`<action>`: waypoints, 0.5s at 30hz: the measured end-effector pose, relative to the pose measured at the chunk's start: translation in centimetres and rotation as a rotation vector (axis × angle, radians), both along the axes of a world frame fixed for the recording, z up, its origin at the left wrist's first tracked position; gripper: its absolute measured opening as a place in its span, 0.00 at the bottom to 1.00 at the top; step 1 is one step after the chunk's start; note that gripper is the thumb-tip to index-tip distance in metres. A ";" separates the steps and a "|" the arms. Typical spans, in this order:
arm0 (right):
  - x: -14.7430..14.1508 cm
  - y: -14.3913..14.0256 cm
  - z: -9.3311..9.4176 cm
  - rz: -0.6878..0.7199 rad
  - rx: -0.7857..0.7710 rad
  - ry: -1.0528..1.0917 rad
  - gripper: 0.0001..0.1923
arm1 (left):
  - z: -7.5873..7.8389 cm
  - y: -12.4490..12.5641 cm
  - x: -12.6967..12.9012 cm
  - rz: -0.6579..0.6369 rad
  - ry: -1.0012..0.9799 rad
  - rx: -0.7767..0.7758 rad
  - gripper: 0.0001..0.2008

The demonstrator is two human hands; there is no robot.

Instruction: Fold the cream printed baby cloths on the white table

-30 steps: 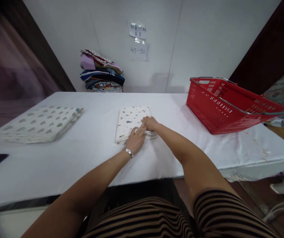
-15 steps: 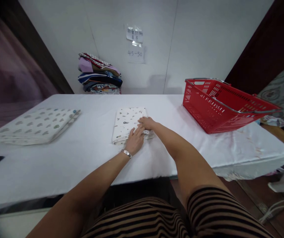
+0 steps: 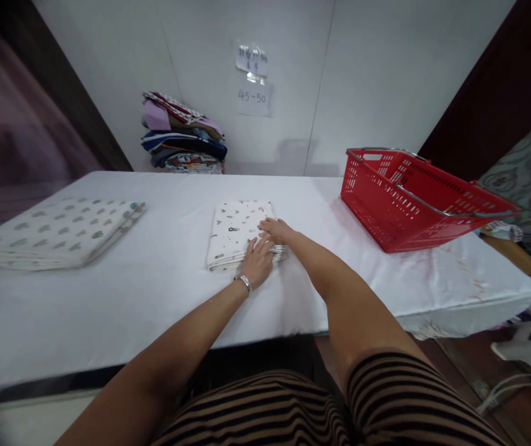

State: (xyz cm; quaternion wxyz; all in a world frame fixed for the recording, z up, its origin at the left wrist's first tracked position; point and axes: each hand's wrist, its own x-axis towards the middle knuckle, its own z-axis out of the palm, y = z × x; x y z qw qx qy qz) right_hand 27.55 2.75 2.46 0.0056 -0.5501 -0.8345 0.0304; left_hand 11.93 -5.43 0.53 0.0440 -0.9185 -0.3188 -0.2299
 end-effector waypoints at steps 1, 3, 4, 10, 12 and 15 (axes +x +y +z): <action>-0.1 0.1 0.1 0.002 -0.006 -0.008 0.21 | -0.2 0.0 0.0 0.002 0.003 -0.003 0.15; -0.2 0.1 0.5 0.037 -0.023 -0.039 0.20 | -0.5 -0.1 0.1 0.011 0.007 -0.005 0.15; -0.4 0.1 0.6 0.057 -0.026 -0.053 0.19 | -0.7 -0.1 0.2 0.018 0.008 -0.002 0.16; -1.0 -1.2 0.4 0.025 -0.033 -0.005 0.22 | -0.6 -0.7 -0.2 0.005 0.051 -0.015 0.17; -1.1 -1.6 0.4 -0.010 -0.065 0.022 0.24 | -0.3 -1.0 -1.2 0.007 0.053 -0.020 0.16; -1.4 -1.9 0.9 -0.058 -0.080 0.077 0.24 | 0.3 -1.2 -4.3 0.047 0.012 0.002 0.14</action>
